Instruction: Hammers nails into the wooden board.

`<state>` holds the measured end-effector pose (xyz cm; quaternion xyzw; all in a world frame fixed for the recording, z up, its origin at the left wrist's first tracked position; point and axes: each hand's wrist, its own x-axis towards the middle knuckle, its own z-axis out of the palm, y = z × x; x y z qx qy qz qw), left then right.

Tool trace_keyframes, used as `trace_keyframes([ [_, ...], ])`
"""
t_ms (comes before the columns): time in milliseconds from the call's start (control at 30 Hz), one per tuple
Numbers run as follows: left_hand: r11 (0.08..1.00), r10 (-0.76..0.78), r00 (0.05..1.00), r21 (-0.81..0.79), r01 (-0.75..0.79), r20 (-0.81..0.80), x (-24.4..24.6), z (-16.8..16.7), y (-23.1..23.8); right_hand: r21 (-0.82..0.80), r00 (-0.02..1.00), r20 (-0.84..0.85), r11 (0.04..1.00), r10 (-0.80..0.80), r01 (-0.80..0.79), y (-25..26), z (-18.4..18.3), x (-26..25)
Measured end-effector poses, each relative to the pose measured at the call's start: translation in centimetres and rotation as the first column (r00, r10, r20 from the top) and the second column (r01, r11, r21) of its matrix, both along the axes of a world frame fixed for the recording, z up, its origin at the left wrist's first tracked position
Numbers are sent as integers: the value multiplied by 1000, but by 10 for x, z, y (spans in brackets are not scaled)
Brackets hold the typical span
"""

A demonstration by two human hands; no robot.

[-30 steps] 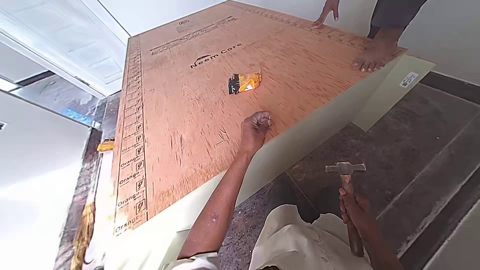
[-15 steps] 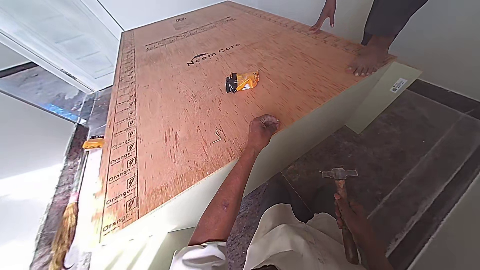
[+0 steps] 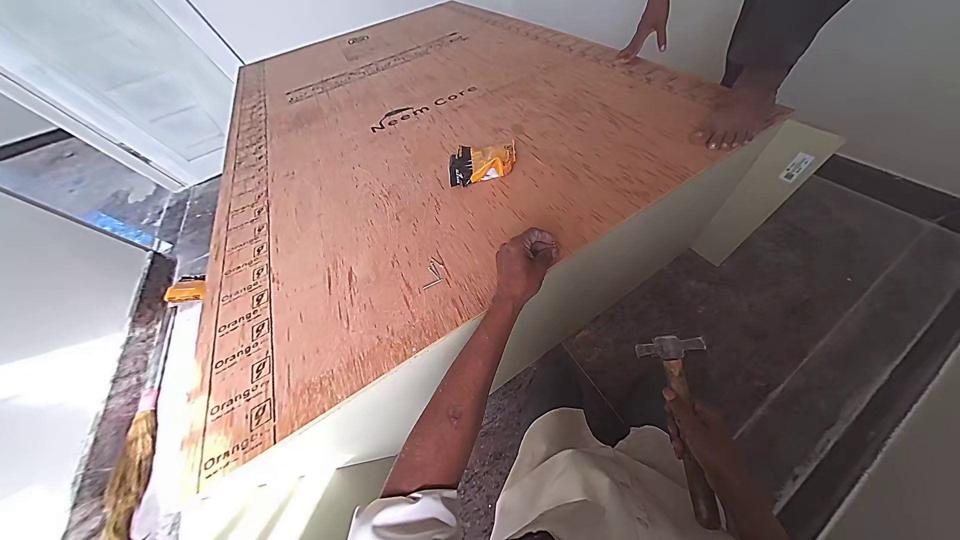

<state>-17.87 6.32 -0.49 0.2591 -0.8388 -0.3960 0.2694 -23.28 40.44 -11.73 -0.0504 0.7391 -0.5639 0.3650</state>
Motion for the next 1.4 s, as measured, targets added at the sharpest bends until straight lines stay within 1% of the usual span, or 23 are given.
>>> trace_keyframes([
  [167, 999, 13, 1000, -36, -13, -1, -2, 0, 0, -108, 997, -76, 994, 9, -17, -3, 15, -10],
  [267, 996, 11, 1000, -89, -11, -8, -5, -1, 0, -176, 991, -131, 983, 33, -56, -14, 42, -23],
  [333, 994, 14, 1000, -111, -13, 9, -6, -2, 0, -181, 968, -239, 977, 71, -117, -26, 64, -36],
  [400, 994, 16, 1000, -109, -14, 20, -6, -3, -1, -158, 909, -397, 966, 127, -204, -41, 89, -50],
  [500, 996, 14, 1000, -89, -12, 21, -7, -3, -2, -78, 782, -582, 942, 223, -327, -69, 137, -68],
  [633, 997, 12, 1000, -72, -10, 29, -7, -4, -3, 92, 596, -725, 907, 344, -411, -108, 191, -84],
  [700, 998, 20, 999, -59, -18, 35, -7, -3, -3, 180, 550, -723, 883, 418, -434, -127, 212, -84],
  [767, 998, 28, 999, -50, -26, 44, -8, -3, -3, 299, 512, -688, 844, 515, -446, -147, 221, -81],
  [800, 998, 30, 999, -54, -28, 44, -8, -2, -3, 397, 485, -648, 804, 587, -443, -156, 223, -79],
  [867, 998, 33, 998, -63, -30, 51, -8, -2, -2, 603, 436, -511, 670, 741, -433, -171, 221, -80],
  [900, 998, 32, 998, -60, -28, 55, -7, -2, 0, 649, 433, -463, 629, 773, -429, -174, 219, -83],
  [933, 999, 26, 998, -48, -23, 62, -6, -2, 0, 654, 453, -446, 627, 772, -424, -173, 219, -85],
  [967, 999, 26, 998, -35, -24, 61, -7, 0, -1, 630, 472, -468, 656, 748, -416, -172, 225, -87],
  [1067, 1000, 25, 998, -8, -25, 55, -8, 0, -4, 406, 483, -672, 825, 561, -394, -163, 232, -84],
  [1100, 1000, 24, 999, -5, -23, 48, -8, -1, -4, 340, 470, -727, 857, 501, -387, -164, 231, -81],
  [1133, 1000, 23, 999, 4, -24, 48, -8, -3, -3, 328, 457, -747, 866, 483, -378, -166, 229, -79],
  [1167, 1000, 24, 998, 9, -24, 57, -7, -3, -3, 381, 443, -728, 846, 523, -372, -169, 227, -77],
  [1200, 1000, 29, 997, 10, -29, 66, -8, -1, -4, 480, 431, -667, 793, 608, -375, -173, 225, -76],
  [1233, 999, 36, 997, 13, -37, 74, -8, 0, -4, 589, 432, -568, 712, 701, -383, -178, 221, -76],
  [1267, 999, 40, 996, 19, -41, 77, -8, 0, -2, 656, 449, -471, 642, 759, -396, -180, 216, -76],
  [1300, 999, 38, 996, 22, -40, 80, -8, 0, -2, 673, 480, -417, 617, 772, -408, -179, 212, -77],
  [1333, 999, 45, 996, 25, -47, 73, -10, 3, -5, 655, 500, -416, 632, 759, -414, -180, 215, -81],
  [1400, 999, 20, 997, 36, -23, 76, -7, 3, -6, 528, 545, -499, 735, 674, -426, -168, 220, -78],
])
